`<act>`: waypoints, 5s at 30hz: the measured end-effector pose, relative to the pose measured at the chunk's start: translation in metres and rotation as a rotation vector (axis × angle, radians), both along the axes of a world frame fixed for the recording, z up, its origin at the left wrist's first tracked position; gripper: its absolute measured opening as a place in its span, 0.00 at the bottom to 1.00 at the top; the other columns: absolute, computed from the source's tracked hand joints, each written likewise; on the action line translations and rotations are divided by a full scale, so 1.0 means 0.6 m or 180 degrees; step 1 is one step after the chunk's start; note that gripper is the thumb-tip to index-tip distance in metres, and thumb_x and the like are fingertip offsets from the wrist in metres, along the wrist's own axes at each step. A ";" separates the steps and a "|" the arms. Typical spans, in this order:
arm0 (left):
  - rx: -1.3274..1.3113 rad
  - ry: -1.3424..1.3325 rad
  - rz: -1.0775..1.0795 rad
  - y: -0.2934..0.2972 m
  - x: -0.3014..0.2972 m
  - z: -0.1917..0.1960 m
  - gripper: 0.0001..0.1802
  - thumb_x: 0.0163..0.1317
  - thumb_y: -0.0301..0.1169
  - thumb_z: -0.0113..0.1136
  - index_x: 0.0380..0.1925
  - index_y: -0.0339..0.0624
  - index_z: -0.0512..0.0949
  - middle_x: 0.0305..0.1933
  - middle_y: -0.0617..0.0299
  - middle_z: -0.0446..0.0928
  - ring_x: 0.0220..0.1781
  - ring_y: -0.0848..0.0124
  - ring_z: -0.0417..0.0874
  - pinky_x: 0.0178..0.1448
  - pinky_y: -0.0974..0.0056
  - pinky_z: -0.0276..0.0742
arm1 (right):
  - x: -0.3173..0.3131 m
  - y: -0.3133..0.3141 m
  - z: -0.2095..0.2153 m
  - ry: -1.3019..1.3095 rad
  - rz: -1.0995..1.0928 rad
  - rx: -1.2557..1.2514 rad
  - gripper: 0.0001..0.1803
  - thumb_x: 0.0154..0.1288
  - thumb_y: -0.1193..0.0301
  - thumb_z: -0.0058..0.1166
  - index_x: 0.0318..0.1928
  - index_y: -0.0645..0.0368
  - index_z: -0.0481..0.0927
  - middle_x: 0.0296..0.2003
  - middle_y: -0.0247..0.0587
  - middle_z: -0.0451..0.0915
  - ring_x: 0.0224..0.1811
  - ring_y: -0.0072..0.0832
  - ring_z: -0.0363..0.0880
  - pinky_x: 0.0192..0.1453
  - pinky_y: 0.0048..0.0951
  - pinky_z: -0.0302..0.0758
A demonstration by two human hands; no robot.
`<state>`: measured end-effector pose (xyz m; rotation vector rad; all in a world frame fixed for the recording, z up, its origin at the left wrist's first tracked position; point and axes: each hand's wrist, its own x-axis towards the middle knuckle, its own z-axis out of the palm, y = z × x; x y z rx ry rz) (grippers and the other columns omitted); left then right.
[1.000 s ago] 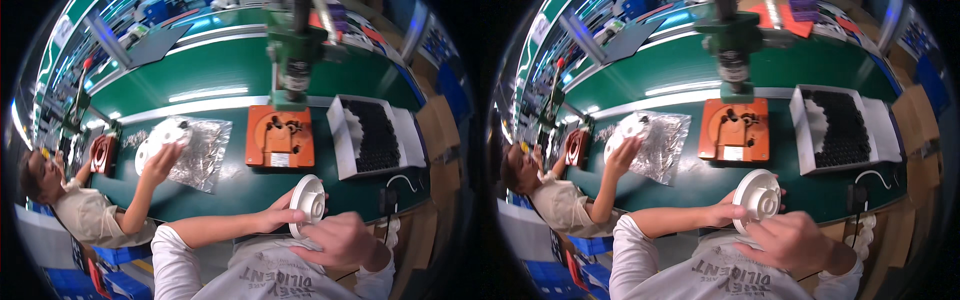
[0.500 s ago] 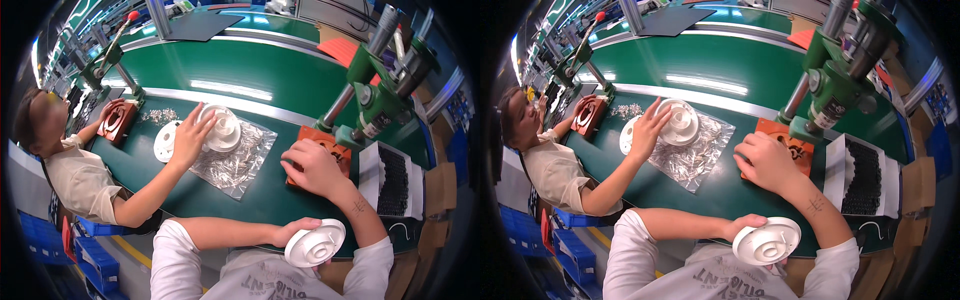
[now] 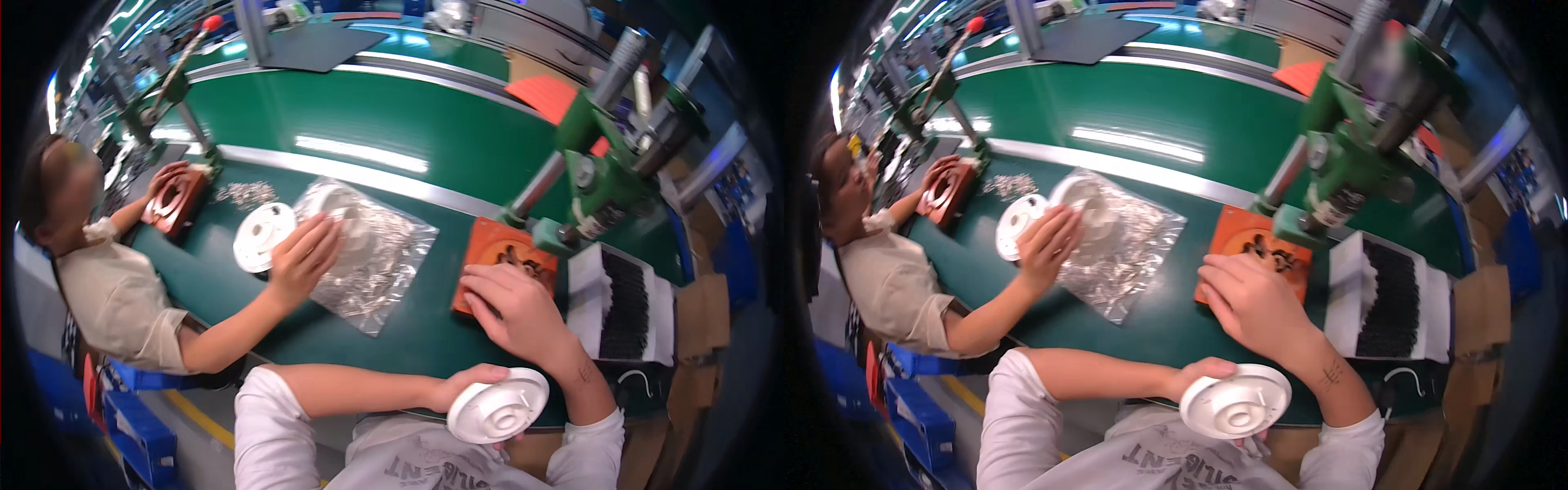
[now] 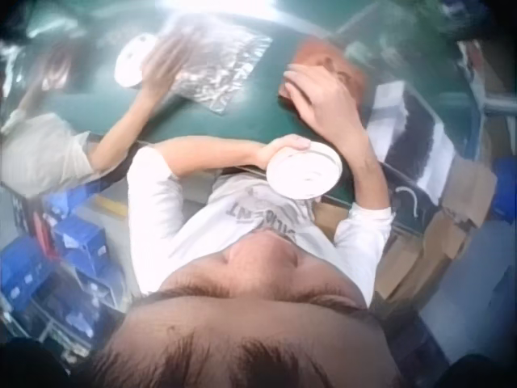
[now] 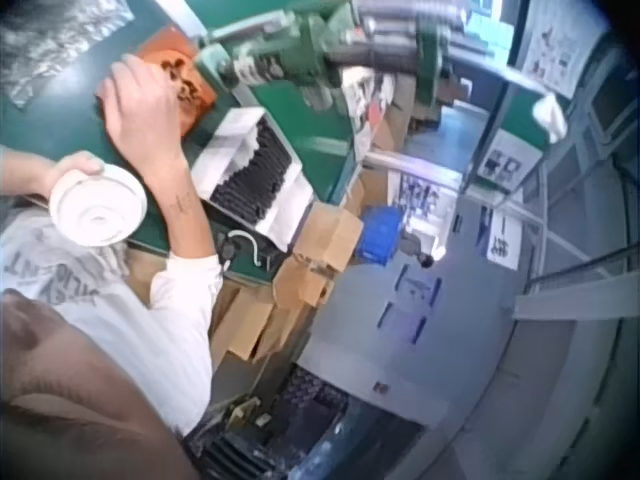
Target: The person assembles small pins and screws into a white plastic housing by hand, then secures the components using a manual press machine.
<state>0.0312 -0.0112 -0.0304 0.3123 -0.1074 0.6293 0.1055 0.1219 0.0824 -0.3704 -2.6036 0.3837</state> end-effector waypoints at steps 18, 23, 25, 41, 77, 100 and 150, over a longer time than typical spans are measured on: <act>-0.0064 -0.0710 -0.0229 0.016 -0.005 0.000 0.51 0.68 0.68 0.52 0.78 0.40 0.64 0.74 0.39 0.70 0.74 0.34 0.72 0.75 0.31 0.71 | 0.327 0.158 0.005 -0.0194 -0.2295 0.0344 0.13 0.62 0.72 0.67 0.47 0.61 0.87 0.44 0.49 0.86 0.49 0.51 0.84 0.54 0.45 0.81; -0.0127 -0.0546 -0.0089 0.007 -0.004 -0.001 0.49 0.70 0.68 0.48 0.76 0.39 0.66 0.72 0.37 0.72 0.72 0.35 0.75 0.70 0.30 0.75 | 0.314 0.212 -0.027 -0.0298 -0.2109 0.0843 0.13 0.56 0.74 0.72 0.41 0.59 0.85 0.37 0.47 0.83 0.44 0.47 0.84 0.49 0.44 0.79; -0.0092 -0.0382 0.0041 0.006 0.007 0.001 0.47 0.73 0.69 0.43 0.71 0.37 0.71 0.64 0.37 0.78 0.65 0.37 0.82 0.61 0.32 0.83 | 0.318 0.219 -0.049 -0.0189 -0.2147 0.0907 0.12 0.55 0.74 0.71 0.40 0.58 0.84 0.37 0.47 0.82 0.45 0.50 0.82 0.50 0.46 0.79; 0.0022 0.0255 0.0482 0.007 0.011 0.019 0.49 0.74 0.73 0.33 0.61 0.35 0.77 0.50 0.42 0.84 0.51 0.44 0.89 0.46 0.41 0.90 | 0.309 0.202 -0.034 -0.0314 -0.2191 0.0955 0.09 0.58 0.77 0.70 0.38 0.61 0.83 0.39 0.45 0.83 0.46 0.48 0.83 0.50 0.44 0.79; 0.0048 0.0058 0.0280 -0.004 0.012 -0.001 0.45 0.74 0.69 0.39 0.62 0.36 0.77 0.50 0.38 0.85 0.50 0.43 0.90 0.49 0.41 0.90 | -0.095 0.001 0.009 0.0220 0.0004 -0.1956 0.10 0.70 0.76 0.65 0.49 0.66 0.85 0.42 0.47 0.91 0.43 0.30 0.93 0.46 0.30 0.87; 0.0514 -0.0475 -0.0098 0.013 0.029 -0.018 0.41 0.77 0.64 0.38 0.63 0.36 0.76 0.52 0.42 0.82 0.55 0.47 0.87 0.48 0.38 0.89 | -0.368 0.118 -0.015 -0.1455 0.1035 -0.0203 0.10 0.63 0.77 0.61 0.43 0.62 0.91 0.40 0.56 0.88 0.45 0.52 0.88 0.52 0.45 0.84; 0.0025 0.0068 0.0005 -0.003 0.018 0.009 0.42 0.74 0.67 0.39 0.58 0.37 0.79 0.49 0.45 0.83 0.47 0.47 0.90 0.43 0.41 0.91 | -0.229 0.059 -0.036 -0.1153 0.0368 0.0158 0.05 0.59 0.78 0.58 0.34 0.63 0.86 0.33 0.56 0.85 0.41 0.55 0.86 0.50 0.51 0.83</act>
